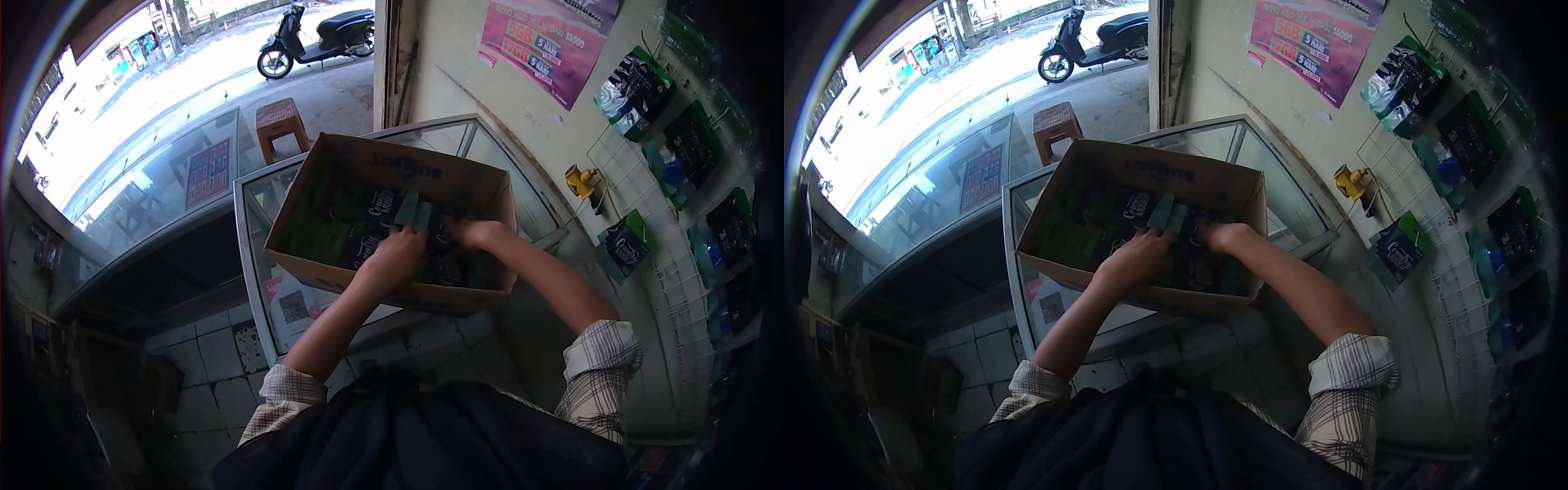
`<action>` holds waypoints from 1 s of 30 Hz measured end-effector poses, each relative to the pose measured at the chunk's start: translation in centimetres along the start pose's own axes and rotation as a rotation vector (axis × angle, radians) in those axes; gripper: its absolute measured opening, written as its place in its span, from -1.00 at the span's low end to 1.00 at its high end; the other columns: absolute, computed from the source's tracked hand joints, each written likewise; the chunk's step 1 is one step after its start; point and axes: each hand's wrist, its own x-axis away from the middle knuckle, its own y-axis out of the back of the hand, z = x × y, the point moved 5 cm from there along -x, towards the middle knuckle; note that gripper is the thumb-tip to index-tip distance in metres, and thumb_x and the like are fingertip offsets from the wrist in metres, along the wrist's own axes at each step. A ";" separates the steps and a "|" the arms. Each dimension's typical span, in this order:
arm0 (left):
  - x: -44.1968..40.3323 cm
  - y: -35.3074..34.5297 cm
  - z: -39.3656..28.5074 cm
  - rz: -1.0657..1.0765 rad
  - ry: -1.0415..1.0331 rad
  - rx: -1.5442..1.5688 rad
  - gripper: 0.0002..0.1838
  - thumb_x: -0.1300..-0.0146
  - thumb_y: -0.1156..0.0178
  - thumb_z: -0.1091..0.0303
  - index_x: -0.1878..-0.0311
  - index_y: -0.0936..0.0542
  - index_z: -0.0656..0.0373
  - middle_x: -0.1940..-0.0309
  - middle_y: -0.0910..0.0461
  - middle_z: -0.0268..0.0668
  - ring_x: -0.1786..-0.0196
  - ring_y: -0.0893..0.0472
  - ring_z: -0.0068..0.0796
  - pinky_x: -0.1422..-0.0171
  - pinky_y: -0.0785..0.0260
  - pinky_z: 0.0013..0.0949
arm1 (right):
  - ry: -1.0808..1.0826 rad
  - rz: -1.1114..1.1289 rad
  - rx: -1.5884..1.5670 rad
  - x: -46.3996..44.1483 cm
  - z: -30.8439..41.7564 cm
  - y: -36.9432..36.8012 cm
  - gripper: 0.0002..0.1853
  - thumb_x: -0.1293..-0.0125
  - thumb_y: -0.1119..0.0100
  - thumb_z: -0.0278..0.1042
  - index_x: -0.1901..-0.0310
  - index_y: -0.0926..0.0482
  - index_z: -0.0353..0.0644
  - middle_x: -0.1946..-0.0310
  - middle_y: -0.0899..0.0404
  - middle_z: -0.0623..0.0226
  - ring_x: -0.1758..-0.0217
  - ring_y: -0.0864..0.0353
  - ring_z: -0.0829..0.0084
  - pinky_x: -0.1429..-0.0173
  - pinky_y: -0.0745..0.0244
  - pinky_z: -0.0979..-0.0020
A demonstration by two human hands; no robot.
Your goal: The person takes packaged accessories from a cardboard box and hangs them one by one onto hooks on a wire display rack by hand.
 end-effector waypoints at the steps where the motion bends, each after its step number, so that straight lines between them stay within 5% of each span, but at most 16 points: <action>1: -0.1 -0.1 0.0 0.005 -0.020 0.007 -0.45 -0.11 -0.25 0.32 -0.16 -0.33 0.25 0.01 -0.44 0.07 -0.07 -0.46 0.12 -0.16 -0.35 -0.06 | 0.020 0.040 -0.012 0.0 0.1 0.0 -0.08 -0.06 -0.33 -0.05 -0.37 -0.02 -0.15 -0.22 -0.29 -0.19 -0.26 -0.39 0.10 -0.25 -0.37 0.16; 8: 0.0 0.0 -0.5 0.036 -0.031 0.028 -0.45 -0.13 -0.26 0.28 -0.13 -0.32 0.30 0.05 -0.45 0.11 -0.06 -0.48 0.13 -0.11 -0.39 -0.07 | -0.040 -0.049 0.022 -1.0 -0.3 -0.5 -0.19 -0.15 -0.21 0.01 -0.30 -0.12 -0.30 -0.21 -0.33 -0.13 -0.15 -0.50 0.08 -0.15 -0.44 0.17; 14: -0.1 1.1 0.4 0.091 -0.084 -0.153 -0.44 -0.13 -0.26 0.20 -0.14 -0.33 0.24 0.03 -0.47 0.11 -0.02 -0.54 0.06 -0.03 -0.46 -0.09 | 0.047 -0.027 0.019 -2.1 1.4 0.7 -0.08 -0.16 -0.14 0.22 -0.27 -0.10 -0.46 -0.25 -0.25 -0.18 -0.36 -0.25 0.08 -0.38 -0.18 0.18; 16: -1.4 1.3 2.6 0.170 -0.052 -0.170 -0.42 -0.12 -0.27 0.16 -0.14 -0.33 0.22 0.02 -0.47 0.11 0.00 -0.56 0.08 -0.03 -0.46 -0.07 | 0.140 -0.296 -0.109 -3.6 1.5 0.5 -0.24 -0.17 -0.17 0.14 -0.20 -0.29 -0.35 -0.22 -0.30 -0.18 -0.33 -0.26 0.02 -0.37 -0.20 0.20; 18: -3.6 -0.4 6.2 0.325 -0.010 -0.211 -0.29 -0.04 -0.31 0.06 -0.19 -0.30 0.21 -0.03 -0.42 0.17 0.05 -0.57 0.16 -0.01 -0.46 0.00 | 0.141 -0.250 -0.157 -3.4 2.2 1.3 -0.26 -0.16 -0.17 0.16 -0.16 -0.35 -0.35 -0.18 -0.34 -0.18 -0.31 -0.28 0.02 -0.37 -0.19 0.19; 20: -4.2 -0.9 7.4 0.254 0.004 -0.317 -0.37 -0.04 -0.29 0.06 -0.10 -0.38 0.24 -0.02 -0.45 0.10 -0.03 -0.52 0.09 0.03 -0.45 0.09 | 0.142 -0.202 -0.207 -4.0 3.1 1.3 -0.28 -0.16 -0.17 0.18 -0.12 -0.40 -0.35 -0.14 -0.38 -0.18 -0.30 -0.29 0.01 -0.37 -0.18 0.18; 22: -4.7 -1.5 8.3 0.183 0.014 -0.421 -0.44 -0.04 -0.27 0.06 -0.01 -0.47 0.27 -0.01 -0.49 0.02 -0.12 -0.48 0.02 0.07 -0.43 0.18 | -0.011 -0.452 -0.137 -5.7 2.7 1.5 -0.35 -0.15 -0.18 0.19 -0.01 -0.52 -0.30 -0.06 -0.46 -0.16 -0.24 -0.38 0.02 -0.29 -0.26 0.17; 26: -6.4 -3.1 9.1 0.137 0.030 -0.478 -0.44 -0.16 -0.07 0.13 -0.14 -0.36 0.31 -0.02 -0.44 0.11 -0.10 -0.44 0.20 0.15 -0.39 0.30 | -0.048 -0.635 -0.018 -7.4 3.9 2.4 -0.38 -0.15 -0.19 0.15 0.01 -0.54 -0.30 0.01 -0.51 -0.13 -0.03 -0.53 -0.01 -0.11 -0.41 0.18; 30: -6.3 -2.3 9.6 0.021 0.114 -0.416 -0.50 -0.19 0.00 0.18 -0.13 -0.36 0.30 0.02 -0.44 0.19 0.03 -0.52 0.25 0.29 -0.42 0.28 | -0.148 -0.537 -0.707 -8.3 2.5 2.3 -0.51 -0.17 -0.21 -0.04 0.11 -0.53 -0.40 0.17 -0.58 0.02 0.28 -0.61 0.11 0.14 -0.52 0.20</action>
